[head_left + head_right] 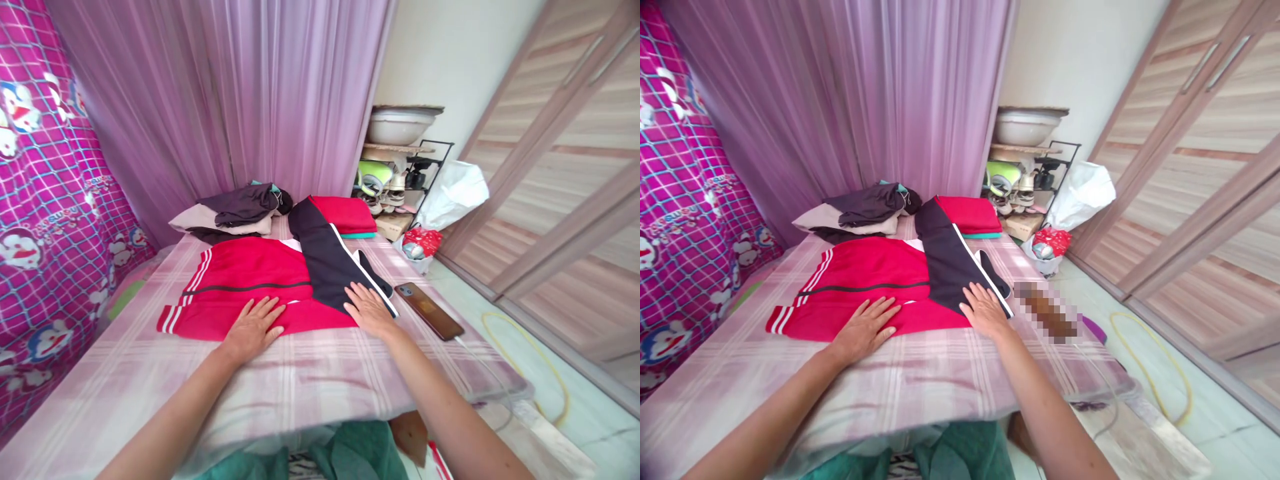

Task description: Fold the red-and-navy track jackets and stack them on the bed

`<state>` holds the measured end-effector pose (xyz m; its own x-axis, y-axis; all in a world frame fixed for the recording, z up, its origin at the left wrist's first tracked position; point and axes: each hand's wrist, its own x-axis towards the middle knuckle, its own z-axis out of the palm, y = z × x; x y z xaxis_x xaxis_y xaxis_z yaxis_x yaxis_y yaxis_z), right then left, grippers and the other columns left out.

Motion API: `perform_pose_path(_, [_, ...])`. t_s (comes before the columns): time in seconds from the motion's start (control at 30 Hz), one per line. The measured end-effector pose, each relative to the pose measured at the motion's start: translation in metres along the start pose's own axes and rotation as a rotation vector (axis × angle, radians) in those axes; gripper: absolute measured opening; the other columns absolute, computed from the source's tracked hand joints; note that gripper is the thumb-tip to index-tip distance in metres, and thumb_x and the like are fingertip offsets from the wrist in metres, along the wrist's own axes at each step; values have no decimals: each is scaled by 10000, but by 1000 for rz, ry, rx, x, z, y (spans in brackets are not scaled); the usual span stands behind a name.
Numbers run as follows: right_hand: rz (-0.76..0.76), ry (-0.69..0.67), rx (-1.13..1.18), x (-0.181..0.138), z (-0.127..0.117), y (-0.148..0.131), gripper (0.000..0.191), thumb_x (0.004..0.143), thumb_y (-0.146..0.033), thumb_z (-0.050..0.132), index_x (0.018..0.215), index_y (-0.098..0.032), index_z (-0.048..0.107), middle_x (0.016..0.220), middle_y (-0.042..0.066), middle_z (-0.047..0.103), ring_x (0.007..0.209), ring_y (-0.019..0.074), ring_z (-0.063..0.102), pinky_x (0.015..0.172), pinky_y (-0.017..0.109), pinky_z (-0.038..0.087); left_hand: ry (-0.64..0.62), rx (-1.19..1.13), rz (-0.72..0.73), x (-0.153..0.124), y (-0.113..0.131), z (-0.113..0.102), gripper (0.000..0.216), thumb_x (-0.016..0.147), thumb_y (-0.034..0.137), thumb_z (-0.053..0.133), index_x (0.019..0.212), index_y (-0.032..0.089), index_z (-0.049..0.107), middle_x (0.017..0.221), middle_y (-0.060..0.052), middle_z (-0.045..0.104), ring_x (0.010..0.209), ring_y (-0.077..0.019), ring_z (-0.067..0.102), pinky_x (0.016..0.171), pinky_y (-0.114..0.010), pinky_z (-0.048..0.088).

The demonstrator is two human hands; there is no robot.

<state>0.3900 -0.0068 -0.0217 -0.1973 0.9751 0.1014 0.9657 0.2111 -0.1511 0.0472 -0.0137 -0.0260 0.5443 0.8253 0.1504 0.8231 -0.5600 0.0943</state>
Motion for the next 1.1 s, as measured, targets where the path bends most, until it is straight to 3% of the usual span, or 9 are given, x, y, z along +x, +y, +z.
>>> perform_pose_path(0.1, [8, 44, -19, -8, -2, 19, 559, 996, -422, 349, 1483, -186, 486, 1591, 115, 378, 1484, 254, 316, 1207, 478, 253, 24, 16, 0, -1, -6, 6, 565, 981, 575, 354, 1483, 341, 466, 1567, -53, 447, 1467, -261, 361, 1215, -507, 222])
perform_pose_path(0.23, [-3, 95, 15, -8, -3, 18, 532, 981, -398, 391, 1432, -166, 549, 1547, 128, 448, 1444, 277, 391, 1185, 486, 313, 35, 43, 20, 0, -6, 8, 568, 982, 579, 345, 1485, 343, 461, 1554, -48, 468, 1457, -253, 376, 1206, -483, 237])
perform_pose_path(0.43, [-73, 381, 82, -9, 7, 25, 465, 987, -321, 359, 1247, -125, 692, 1332, 152, 657, 1260, 251, 591, 1120, 423, 428, 40, 34, 3, 0, -4, 6, 570, 983, 569, 350, 1475, 313, 483, 1542, -66, 482, 1449, -269, 388, 1200, -504, 251])
perform_pose_path(0.6, [-101, 438, 27, -5, 22, 33, 398, 943, -299, 439, 1171, -158, 732, 1275, 142, 691, 1180, 283, 638, 1050, 469, 490, 71, 18, -8, -2, 6, 1, 544, 982, 549, 380, 1442, 297, 523, 1529, -66, 499, 1426, -265, 424, 1191, -504, 286])
perform_pose_path(0.73, [-144, 502, 32, -2, 32, 41, 393, 944, -316, 432, 1132, -171, 745, 1236, 134, 709, 1145, 276, 652, 1024, 464, 510, 174, -36, -62, -10, 2, -11, 472, 997, 470, 384, 1350, 251, 610, 1392, -71, 633, 1286, -215, 570, 1143, -413, 381])
perform_pose_path(0.83, [-170, 525, 58, -1, 36, 46, 405, 949, -339, 420, 1109, -166, 750, 1217, 142, 715, 1126, 281, 658, 1012, 471, 518, 335, -25, -212, -28, -23, -26, 404, 996, 389, 385, 1211, 229, 688, 1206, -80, 733, 1160, -223, 644, 1119, -428, 401])
perform_pose_path(0.97, [-167, 516, 93, -1, 36, 49, 388, 944, -350, 435, 1107, -202, 753, 1221, 122, 714, 1129, 278, 655, 1020, 473, 512, 556, 1, -600, -67, -72, -43, 388, 965, 346, 401, 1179, 191, 686, 1212, -113, 722, 1163, -268, 631, 1064, -448, 433])
perform_pose_path(1.1, [-168, 509, 96, -1, 35, 50, 380, 940, -359, 447, 1106, -212, 755, 1216, 114, 716, 1133, 278, 653, 1023, 470, 512, 523, -131, -1072, -97, -110, -50, 459, 977, 349, 331, 1246, 179, 661, 1212, -120, 722, 1110, -271, 658, 916, -376, 503])
